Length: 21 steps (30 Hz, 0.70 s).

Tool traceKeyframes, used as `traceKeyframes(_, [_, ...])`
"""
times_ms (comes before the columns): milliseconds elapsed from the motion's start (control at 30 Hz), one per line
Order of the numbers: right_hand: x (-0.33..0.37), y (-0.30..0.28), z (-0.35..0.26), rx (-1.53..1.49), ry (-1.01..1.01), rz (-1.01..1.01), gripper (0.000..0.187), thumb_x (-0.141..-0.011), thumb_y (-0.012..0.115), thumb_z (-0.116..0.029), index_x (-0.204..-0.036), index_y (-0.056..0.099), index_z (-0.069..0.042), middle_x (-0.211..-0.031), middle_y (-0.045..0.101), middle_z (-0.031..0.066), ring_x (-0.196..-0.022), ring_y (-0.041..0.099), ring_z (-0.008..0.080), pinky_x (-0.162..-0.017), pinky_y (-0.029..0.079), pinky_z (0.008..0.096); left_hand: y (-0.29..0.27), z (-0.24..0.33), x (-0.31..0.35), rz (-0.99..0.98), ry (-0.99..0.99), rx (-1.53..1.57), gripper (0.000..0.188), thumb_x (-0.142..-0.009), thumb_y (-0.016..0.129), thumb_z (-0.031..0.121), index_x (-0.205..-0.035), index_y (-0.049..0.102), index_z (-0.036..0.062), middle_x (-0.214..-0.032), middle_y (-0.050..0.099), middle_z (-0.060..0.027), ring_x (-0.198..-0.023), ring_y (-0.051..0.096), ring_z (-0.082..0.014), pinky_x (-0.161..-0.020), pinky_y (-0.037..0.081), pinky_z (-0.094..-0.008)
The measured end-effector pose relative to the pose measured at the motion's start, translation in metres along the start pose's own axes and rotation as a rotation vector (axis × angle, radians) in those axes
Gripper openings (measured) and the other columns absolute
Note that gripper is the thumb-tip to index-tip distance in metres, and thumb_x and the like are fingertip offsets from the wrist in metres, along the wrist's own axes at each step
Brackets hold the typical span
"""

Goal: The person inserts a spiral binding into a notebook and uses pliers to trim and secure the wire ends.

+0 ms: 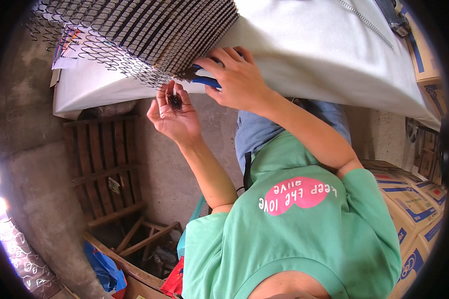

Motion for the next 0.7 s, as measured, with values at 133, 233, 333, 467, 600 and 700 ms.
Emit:
traceKeyframes(133, [-0.004,0.010,-0.005,0.016,0.004,-0.064,0.044,-0.068,0.072,-0.027,-0.108,0.060,-0.013,-0.105,0.057,0.0057,-0.101,0.054,0.0242,-0.082,0.040,0.0443,0.028,0.016,0.008,-0.154,0.235,-0.373,0.027,-0.092,0.056,0.029,-0.099,0.057,0.0027,-0.092,0.058,-0.0027,-0.068,0.045,-0.0071,-0.056,0.035,-0.0195])
traceKeyframes(233, [-0.004,0.016,-0.006,-0.029,0.038,-0.104,0.042,-0.070,0.072,-0.027,-0.107,0.060,-0.013,-0.104,0.058,0.0067,-0.099,0.056,0.0247,-0.077,0.043,0.0440,0.025,0.020,0.002,-0.171,0.304,-0.553,0.019,-0.090,0.063,0.023,-0.093,0.059,0.0047,-0.085,0.058,0.0043,-0.058,0.035,0.0015,-0.049,0.025,-0.0158])
traceKeyframes(333, [-0.005,0.016,-0.004,-0.095,0.082,-0.103,0.038,-0.071,0.071,-0.027,-0.104,0.060,-0.012,-0.097,0.060,0.0091,-0.093,0.060,0.0256,-0.074,0.045,0.0430,0.029,0.025,0.004,-0.095,0.390,-0.626,0.019,-0.091,0.061,0.023,-0.091,0.059,0.0047,-0.082,0.058,0.0045,-0.056,0.033,0.0009,-0.047,0.023,-0.0166])
traceKeyframes(467, [-0.008,0.025,0.007,-0.156,0.214,-0.301,0.033,-0.073,0.069,-0.027,-0.101,0.061,-0.012,-0.088,0.062,0.0112,-0.086,0.062,0.0264,-0.076,0.047,0.0403,0.028,0.028,0.000,-0.082,0.401,-0.663,0.018,-0.092,0.059,0.022,-0.091,0.059,0.0043,-0.077,0.057,0.0039,-0.054,0.032,0.0007,-0.046,0.022,-0.0170])
traceKeyframes(600, [0.001,0.027,0.018,-0.117,0.273,-0.381,0.031,-0.070,0.071,-0.022,-0.098,0.061,-0.015,-0.088,0.064,0.0070,-0.086,0.061,0.0281,-0.075,0.049,0.0383,0.030,0.032,0.000,-0.088,0.407,-0.693,0.018,-0.093,0.058,0.020,-0.091,0.059,0.0030,-0.077,0.057,0.0020,-0.054,0.032,0.0002,-0.046,0.022,-0.0172])
traceKeyframes(700, [0.006,0.009,0.018,-0.081,0.141,-0.196,0.035,-0.071,0.070,-0.027,-0.102,0.061,-0.013,-0.090,0.062,0.0075,-0.089,0.061,0.0255,-0.081,0.046,0.0394,0.030,0.035,0.002,-0.098,0.370,-0.733,0.017,-0.093,0.057,0.019,-0.092,0.059,0.0019,-0.077,0.058,0.0007,-0.053,0.032,-0.0001,-0.046,0.022,-0.0171])
Point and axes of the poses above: each hand's wrist, its own x-axis away from the middle knuckle, its own y-axis out of the palm, z = x × y, the point moved 9 cm from there along -x, towards the middle knuckle
